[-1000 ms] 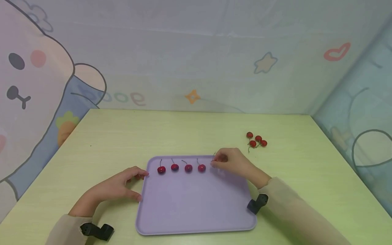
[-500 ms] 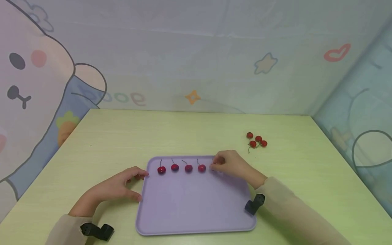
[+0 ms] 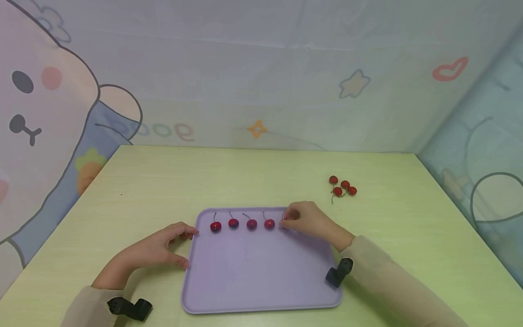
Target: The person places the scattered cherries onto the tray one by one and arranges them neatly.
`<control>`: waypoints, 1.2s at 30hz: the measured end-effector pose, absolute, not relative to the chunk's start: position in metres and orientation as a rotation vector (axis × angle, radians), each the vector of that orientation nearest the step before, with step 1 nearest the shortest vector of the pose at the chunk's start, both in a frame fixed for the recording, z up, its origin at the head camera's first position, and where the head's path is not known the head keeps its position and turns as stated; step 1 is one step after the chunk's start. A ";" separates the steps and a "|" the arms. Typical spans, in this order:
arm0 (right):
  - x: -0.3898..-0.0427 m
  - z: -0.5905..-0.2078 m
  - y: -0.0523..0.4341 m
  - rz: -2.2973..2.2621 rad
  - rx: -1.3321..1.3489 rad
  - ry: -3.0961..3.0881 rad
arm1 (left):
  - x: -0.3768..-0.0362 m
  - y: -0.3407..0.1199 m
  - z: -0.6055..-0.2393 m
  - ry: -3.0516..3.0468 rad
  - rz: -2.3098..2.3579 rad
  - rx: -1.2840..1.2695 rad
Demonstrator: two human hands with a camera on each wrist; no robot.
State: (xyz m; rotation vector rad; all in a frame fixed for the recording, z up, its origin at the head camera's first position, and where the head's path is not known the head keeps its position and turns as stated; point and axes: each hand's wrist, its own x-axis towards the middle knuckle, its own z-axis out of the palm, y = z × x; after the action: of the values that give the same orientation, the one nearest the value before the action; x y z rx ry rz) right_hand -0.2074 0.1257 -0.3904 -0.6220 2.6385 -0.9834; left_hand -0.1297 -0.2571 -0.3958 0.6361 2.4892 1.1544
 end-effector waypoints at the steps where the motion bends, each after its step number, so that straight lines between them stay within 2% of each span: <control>1: -0.207 -0.391 0.126 -0.981 -0.618 2.639 | -0.130 -0.257 -0.396 2.490 1.154 0.638; 24: -0.204 -0.385 0.126 -0.967 -0.563 2.667 | -0.130 -0.256 -0.395 2.487 1.145 0.621; 36: -0.213 -0.359 0.152 -1.037 -0.520 2.765 | -0.129 -0.257 -0.396 2.479 1.170 0.640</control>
State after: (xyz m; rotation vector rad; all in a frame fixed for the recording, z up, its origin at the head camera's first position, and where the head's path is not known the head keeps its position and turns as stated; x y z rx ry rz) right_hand -0.2134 0.1519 -0.3586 -0.5202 2.7650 -1.0365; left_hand -0.1294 -0.2575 -0.3955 0.6398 2.4788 1.1699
